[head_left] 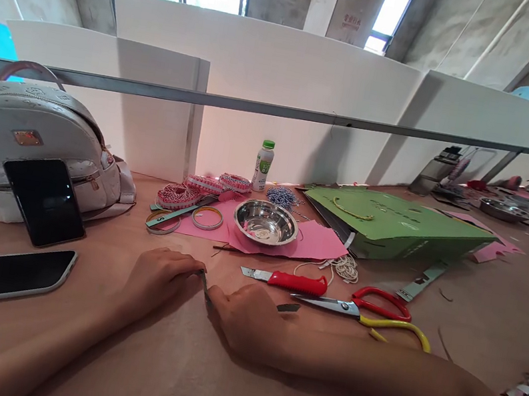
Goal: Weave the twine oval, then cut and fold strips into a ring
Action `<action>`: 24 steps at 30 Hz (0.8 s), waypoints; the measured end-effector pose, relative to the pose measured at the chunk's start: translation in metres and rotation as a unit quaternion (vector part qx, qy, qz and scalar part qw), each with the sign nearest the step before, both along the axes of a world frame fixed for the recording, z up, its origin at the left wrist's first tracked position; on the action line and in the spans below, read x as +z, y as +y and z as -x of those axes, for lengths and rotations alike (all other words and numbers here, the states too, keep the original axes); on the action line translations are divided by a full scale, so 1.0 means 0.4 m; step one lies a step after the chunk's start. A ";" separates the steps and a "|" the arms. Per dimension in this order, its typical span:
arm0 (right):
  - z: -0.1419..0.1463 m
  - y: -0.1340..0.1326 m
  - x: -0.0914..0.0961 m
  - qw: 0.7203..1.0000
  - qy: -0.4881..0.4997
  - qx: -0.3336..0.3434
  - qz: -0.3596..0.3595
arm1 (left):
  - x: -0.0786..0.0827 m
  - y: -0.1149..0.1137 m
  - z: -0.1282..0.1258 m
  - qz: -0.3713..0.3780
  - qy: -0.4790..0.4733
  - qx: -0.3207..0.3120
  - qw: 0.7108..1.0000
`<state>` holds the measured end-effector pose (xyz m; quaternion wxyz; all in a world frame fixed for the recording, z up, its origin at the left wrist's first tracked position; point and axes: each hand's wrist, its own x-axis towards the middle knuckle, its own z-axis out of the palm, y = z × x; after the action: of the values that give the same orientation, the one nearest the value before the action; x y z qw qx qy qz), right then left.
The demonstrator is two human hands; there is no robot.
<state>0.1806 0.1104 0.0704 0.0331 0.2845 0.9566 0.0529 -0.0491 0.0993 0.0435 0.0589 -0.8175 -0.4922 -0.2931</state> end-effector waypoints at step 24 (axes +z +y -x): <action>-0.001 0.037 -0.009 0.999 0.009 -0.048 -0.021 | -0.005 0.021 0.013 -0.010 -0.053 -0.064 0.996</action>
<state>0.1810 0.1254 0.0667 0.0206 0.3313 0.9408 0.0689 -0.0542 0.1076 0.0416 0.0216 -0.8299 -0.4384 -0.3444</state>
